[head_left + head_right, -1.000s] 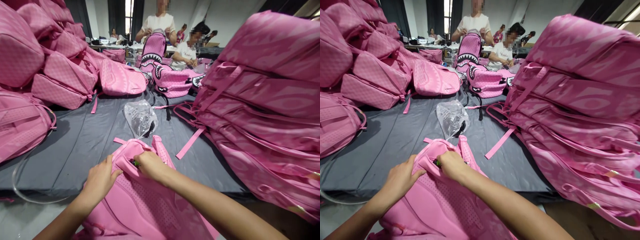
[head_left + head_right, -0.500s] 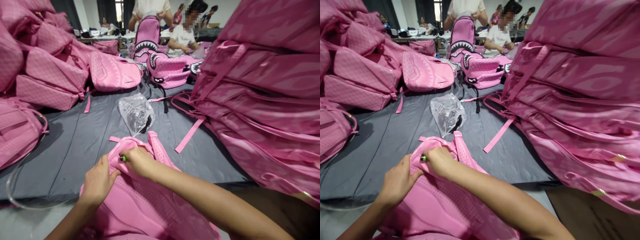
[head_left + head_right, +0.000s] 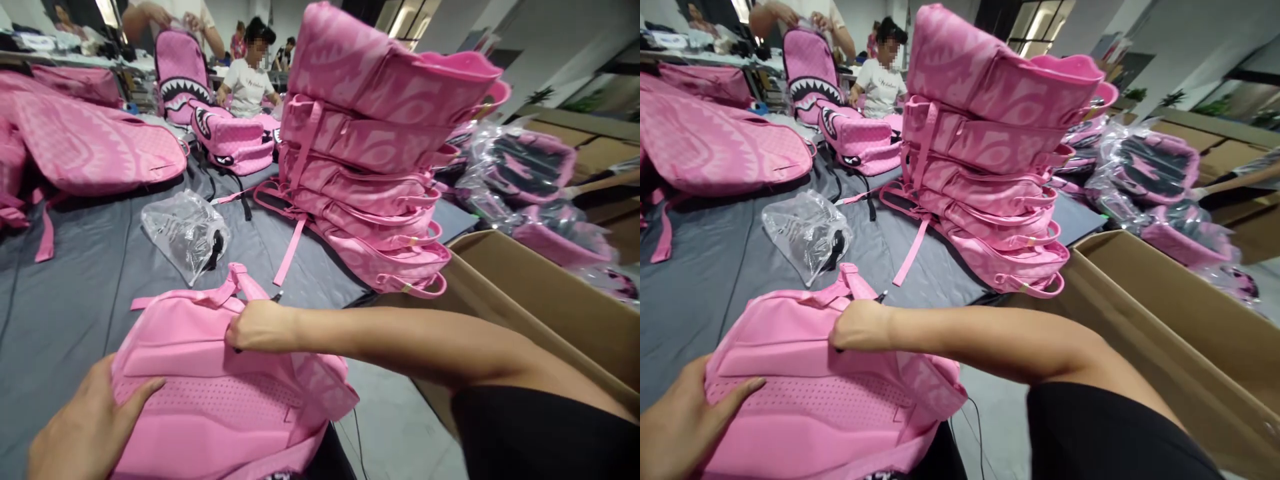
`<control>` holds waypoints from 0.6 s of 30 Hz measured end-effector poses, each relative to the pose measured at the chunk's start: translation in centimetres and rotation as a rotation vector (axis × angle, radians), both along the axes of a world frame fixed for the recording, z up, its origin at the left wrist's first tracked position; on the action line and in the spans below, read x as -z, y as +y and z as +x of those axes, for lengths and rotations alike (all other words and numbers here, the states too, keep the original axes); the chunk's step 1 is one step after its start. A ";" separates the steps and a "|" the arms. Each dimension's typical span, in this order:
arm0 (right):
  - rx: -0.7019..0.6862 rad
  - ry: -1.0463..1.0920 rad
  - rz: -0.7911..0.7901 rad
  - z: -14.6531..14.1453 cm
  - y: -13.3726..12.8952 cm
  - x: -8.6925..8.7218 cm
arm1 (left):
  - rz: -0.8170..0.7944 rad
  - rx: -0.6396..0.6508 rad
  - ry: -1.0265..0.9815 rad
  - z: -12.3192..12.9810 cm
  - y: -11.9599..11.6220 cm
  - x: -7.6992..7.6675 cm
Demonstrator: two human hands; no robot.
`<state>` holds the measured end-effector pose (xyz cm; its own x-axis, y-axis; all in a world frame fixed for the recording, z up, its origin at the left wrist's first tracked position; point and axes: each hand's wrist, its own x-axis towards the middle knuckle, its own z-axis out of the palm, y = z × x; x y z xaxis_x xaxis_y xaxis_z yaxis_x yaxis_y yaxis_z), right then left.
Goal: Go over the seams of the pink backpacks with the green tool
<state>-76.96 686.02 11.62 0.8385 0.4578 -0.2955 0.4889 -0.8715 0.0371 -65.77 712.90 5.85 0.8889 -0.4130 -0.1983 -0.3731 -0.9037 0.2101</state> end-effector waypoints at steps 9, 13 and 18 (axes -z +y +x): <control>0.046 -0.191 0.120 -0.6 -2.1 2.4 | 0.035 0.069 -0.017 -1.9 -2.8 -3.6; 0.012 -0.276 0.152 0.7 -0.5 2.9 | -0.040 0.128 -0.065 -1.0 -4.3 -3.6; 0.253 -0.437 0.401 -0.3 -1.9 2.4 | 0.086 0.073 -0.007 0.2 -6.3 -4.6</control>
<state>-77.30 684.15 9.22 0.9393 0.2343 0.2504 0.2802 -0.9454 -0.1665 -65.58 706.61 10.49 0.8587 -0.4583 -0.2295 -0.4396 -0.8887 0.1302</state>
